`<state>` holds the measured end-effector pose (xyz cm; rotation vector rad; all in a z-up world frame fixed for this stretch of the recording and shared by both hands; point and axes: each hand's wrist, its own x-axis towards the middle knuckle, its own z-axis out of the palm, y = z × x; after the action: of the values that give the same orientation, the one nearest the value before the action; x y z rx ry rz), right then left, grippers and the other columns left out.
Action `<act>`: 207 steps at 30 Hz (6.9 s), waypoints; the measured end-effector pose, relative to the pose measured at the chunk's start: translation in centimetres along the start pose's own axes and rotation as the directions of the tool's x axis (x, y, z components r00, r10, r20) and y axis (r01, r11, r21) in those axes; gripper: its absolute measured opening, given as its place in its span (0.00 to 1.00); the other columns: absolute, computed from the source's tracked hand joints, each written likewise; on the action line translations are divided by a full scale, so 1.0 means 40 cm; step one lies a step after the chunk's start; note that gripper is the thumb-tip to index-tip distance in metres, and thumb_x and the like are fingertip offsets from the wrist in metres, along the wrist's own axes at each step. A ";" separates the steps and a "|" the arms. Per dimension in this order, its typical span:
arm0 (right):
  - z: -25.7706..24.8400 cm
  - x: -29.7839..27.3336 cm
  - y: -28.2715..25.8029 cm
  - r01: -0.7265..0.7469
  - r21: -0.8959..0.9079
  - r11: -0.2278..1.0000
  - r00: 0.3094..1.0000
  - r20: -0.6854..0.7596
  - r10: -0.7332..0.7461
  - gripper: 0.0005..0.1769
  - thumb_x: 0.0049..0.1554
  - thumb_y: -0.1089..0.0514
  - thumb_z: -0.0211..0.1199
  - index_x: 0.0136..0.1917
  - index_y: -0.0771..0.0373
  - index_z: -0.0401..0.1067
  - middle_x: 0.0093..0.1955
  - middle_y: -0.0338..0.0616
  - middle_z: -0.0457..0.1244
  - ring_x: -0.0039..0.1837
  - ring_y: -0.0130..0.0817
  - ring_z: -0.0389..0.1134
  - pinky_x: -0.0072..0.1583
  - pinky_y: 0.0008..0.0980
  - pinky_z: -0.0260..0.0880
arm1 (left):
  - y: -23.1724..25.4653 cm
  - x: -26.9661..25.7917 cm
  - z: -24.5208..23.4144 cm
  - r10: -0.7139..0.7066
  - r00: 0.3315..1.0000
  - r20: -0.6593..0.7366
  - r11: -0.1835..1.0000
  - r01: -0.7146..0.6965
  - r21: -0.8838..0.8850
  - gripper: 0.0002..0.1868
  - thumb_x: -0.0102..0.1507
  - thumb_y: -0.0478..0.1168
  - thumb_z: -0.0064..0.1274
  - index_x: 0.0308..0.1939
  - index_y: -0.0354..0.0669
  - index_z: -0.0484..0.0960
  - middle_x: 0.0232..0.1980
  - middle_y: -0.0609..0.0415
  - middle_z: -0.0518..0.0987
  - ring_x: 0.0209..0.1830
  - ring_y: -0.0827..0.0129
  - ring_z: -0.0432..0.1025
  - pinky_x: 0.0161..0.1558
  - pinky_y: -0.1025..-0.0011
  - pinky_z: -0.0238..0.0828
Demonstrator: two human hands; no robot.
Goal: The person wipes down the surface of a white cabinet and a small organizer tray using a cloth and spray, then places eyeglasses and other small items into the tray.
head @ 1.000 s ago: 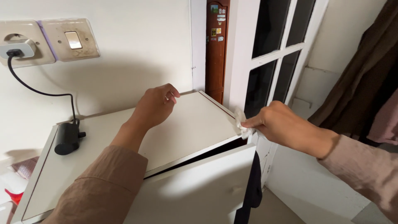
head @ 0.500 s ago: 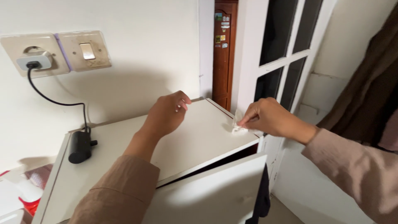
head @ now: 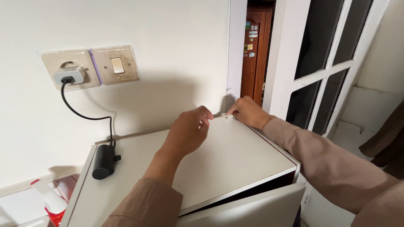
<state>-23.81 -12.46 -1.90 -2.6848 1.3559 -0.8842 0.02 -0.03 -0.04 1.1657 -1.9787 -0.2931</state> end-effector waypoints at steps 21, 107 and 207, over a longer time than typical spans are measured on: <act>-0.230 -0.469 -0.261 0.019 -0.168 0.986 0.998 0.068 -0.007 0.22 0.49 0.69 0.66 0.55 0.53 0.82 0.44 0.52 0.72 0.38 0.40 0.75 0.43 0.35 0.75 | 0.010 0.003 -0.033 0.087 0.992 -0.093 0.995 -0.082 0.063 0.10 0.64 0.33 0.48 0.47 0.42 0.82 0.41 0.53 0.85 0.39 0.63 0.78 0.44 0.63 0.75; -0.024 -0.700 -0.707 -0.388 -0.082 0.918 0.859 -0.392 0.329 0.21 0.55 0.74 0.59 0.54 0.55 0.83 0.56 0.44 0.72 0.36 0.40 0.77 0.36 0.33 0.74 | -0.023 -0.519 -0.329 0.239 0.971 0.023 0.966 -0.235 -0.106 0.15 0.60 0.34 0.50 0.51 0.45 0.79 0.54 0.51 0.82 0.58 0.57 0.71 0.58 0.61 0.68; 0.125 -0.048 -0.452 0.252 0.056 0.966 0.960 0.113 -0.257 0.20 0.54 0.72 0.60 0.55 0.57 0.81 0.51 0.50 0.72 0.51 0.43 0.76 0.57 0.35 0.75 | -0.063 -0.171 -0.288 0.142 0.982 -0.128 0.983 -0.125 0.134 0.12 0.63 0.37 0.48 0.48 0.42 0.82 0.49 0.51 0.84 0.53 0.57 0.76 0.53 0.59 0.72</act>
<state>-8.91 -0.93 -2.52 -2.8707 0.9732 -0.7407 11.79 6.32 2.48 1.0937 -1.9648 -0.0185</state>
